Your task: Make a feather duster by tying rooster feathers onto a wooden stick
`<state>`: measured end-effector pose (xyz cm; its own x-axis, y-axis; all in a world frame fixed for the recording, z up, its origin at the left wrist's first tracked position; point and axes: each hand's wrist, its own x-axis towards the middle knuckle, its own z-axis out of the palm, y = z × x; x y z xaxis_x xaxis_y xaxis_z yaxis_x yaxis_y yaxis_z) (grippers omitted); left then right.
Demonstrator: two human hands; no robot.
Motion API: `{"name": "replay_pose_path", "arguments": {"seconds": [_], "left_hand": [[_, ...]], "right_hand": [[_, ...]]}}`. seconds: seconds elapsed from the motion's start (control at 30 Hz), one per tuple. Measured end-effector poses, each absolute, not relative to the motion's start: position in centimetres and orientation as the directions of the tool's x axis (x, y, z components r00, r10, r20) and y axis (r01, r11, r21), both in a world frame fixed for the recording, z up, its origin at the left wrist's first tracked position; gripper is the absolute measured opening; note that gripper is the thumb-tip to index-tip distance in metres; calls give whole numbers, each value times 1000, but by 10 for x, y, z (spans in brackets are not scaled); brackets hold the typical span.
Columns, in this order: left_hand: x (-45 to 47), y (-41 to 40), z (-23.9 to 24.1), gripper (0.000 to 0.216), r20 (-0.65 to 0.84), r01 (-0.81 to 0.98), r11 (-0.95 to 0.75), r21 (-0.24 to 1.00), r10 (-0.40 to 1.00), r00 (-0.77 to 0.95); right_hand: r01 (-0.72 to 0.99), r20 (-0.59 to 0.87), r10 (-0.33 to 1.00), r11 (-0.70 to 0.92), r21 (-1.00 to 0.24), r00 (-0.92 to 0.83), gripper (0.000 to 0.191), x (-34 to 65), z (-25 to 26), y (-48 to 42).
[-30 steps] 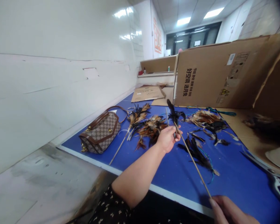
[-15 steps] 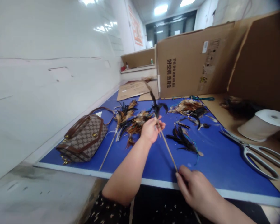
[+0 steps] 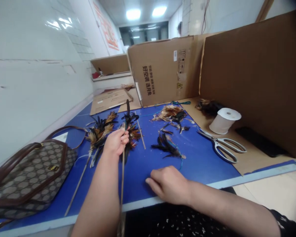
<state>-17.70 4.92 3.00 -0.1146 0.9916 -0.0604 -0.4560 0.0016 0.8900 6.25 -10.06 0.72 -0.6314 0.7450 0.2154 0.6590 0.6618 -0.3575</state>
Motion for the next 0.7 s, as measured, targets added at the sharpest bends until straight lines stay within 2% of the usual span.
{"name": "replay_pose_path", "arguments": {"seconds": [0.1,0.23,0.33,0.4,0.5,0.7], "left_hand": [[-161,47,18,24,-95,-366,81,927,995,-21],[-121,39,-2,33,-155,-261,170,950,985,77],[-95,29,-12,39,-168,-228,201,953,973,160],[-86,23,-15,42,-172,-233,215,948,966,194],[-81,19,-16,43,-176,-248,222,943,965,193],[-84,19,-14,39,-157,-271,193,943,976,148]], "right_hand": [[741,304,804,591,-320,-511,34,108,10,-90],[944,450,861,313,-104,-236,31,194,6,-67],[986,449,878,150,73,-167,27,254,-2,-53],[990,414,904,59,130,-108,28,281,-8,-46],[992,387,919,21,126,-69,30,300,-18,-40],[986,452,879,163,16,-153,26,305,-27,-37]]}}
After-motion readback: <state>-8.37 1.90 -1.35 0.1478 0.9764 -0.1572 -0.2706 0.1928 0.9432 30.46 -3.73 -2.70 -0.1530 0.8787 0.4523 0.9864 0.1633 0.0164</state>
